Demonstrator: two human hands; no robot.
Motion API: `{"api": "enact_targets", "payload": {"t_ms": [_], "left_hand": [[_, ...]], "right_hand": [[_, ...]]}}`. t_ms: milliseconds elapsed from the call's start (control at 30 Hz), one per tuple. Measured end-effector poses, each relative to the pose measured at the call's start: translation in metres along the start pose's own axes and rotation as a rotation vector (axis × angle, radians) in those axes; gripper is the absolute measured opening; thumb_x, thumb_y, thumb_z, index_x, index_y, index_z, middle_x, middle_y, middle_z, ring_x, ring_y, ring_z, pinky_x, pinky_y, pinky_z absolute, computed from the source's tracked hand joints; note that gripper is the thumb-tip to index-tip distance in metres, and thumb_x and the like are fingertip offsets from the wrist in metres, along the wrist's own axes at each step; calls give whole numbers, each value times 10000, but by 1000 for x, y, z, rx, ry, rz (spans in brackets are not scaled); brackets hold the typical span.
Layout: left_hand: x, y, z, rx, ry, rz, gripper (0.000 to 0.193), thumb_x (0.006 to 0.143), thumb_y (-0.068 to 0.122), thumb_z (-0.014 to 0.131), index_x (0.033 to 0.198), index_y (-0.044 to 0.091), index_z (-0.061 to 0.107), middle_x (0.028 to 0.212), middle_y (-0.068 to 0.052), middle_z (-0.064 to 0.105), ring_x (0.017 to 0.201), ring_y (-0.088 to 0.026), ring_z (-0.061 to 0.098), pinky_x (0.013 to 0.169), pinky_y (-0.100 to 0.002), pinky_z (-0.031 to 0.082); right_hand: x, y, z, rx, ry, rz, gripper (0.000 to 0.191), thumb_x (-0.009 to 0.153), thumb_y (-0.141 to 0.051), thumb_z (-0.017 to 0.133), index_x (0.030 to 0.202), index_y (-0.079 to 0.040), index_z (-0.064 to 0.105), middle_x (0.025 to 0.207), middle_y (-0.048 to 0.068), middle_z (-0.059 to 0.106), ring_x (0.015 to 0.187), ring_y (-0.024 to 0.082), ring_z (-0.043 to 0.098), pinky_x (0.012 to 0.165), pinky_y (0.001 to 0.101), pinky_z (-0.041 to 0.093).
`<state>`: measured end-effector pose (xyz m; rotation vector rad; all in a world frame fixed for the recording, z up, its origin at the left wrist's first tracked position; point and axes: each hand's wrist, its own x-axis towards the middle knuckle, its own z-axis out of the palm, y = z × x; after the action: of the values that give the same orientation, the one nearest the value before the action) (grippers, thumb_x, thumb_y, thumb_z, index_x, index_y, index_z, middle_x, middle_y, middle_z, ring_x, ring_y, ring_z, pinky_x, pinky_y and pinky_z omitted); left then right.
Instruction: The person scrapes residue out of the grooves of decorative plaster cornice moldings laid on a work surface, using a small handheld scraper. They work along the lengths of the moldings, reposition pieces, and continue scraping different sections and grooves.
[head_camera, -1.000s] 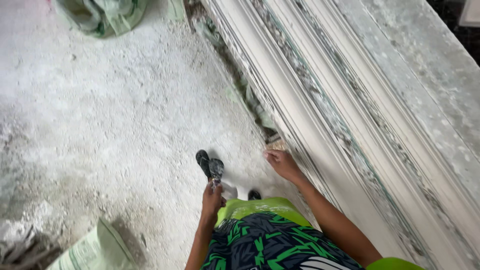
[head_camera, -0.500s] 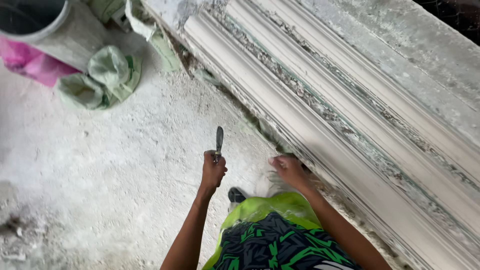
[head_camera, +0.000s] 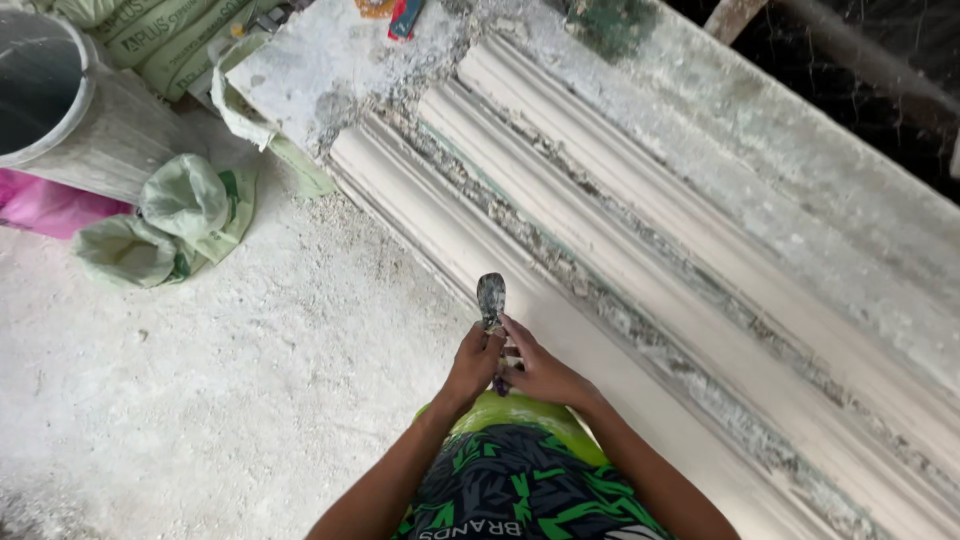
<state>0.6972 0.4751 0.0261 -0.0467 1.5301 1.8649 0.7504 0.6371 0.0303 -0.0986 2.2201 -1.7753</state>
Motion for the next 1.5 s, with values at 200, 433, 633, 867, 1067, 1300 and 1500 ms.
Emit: {"api": "enact_targets", "payload": {"t_ms": [200,433,633,867,1067,1300,1500], "left_hand": [[73,42,1,537,-102,163,335,1055,275,554,1198,-28,567,961,-197,641,817,-251,623,711,-387,531],[165,88,-32,864,-80,704,395,1073,225,574,1315,-79,505,1293,-353,600,1185,-474,586,1042,-521,484],[253,168,-48,1112,-27,651,542,1015,138,561,1482,-75,384,1528,-394,366,1383,-546,414,1111,-598,386],[340,190,-74,1516,8,767,540,871,27,605,1406,27,526,1515,-338,422,1418,-494,434,1130,-568,394],[354,166,-26,1550,-253,781,244,953,102,654,1154,-31,692,1182,-229,707,1143,-332,638,983,-476,514],[388,190,-70,1713,-123,863,199,940,138,680,1067,-8,729,1058,-196,753,1004,-269,704,905,-427,547],[394,207,-79,1813,-81,781,208,919,145,693,1060,-4,731,1075,-173,764,991,-253,709,915,-397,555]], "right_hand": [[40,-23,-43,-65,116,155,940,915,-148,669,1638,-129,68,1385,240,568,1229,318,631,995,369,499],[110,-40,-104,-266,397,274,675,912,-247,640,1548,-187,419,1385,186,630,1056,366,709,922,442,549],[209,-61,-166,-387,320,613,605,904,-293,605,1499,-275,493,1164,143,747,901,332,770,878,421,599],[300,-57,-204,-572,268,492,506,957,-310,639,1450,-221,568,1129,136,754,864,288,737,906,454,557],[266,-73,-235,-585,114,783,488,952,-348,619,1436,-310,567,1009,56,800,749,238,760,790,420,608],[322,-60,-234,-624,118,542,519,935,-317,652,1445,-272,572,1062,98,771,773,290,740,800,451,598],[354,-65,-238,-586,115,356,485,995,-305,651,1465,-238,555,1153,147,744,854,320,738,831,455,581]]}}
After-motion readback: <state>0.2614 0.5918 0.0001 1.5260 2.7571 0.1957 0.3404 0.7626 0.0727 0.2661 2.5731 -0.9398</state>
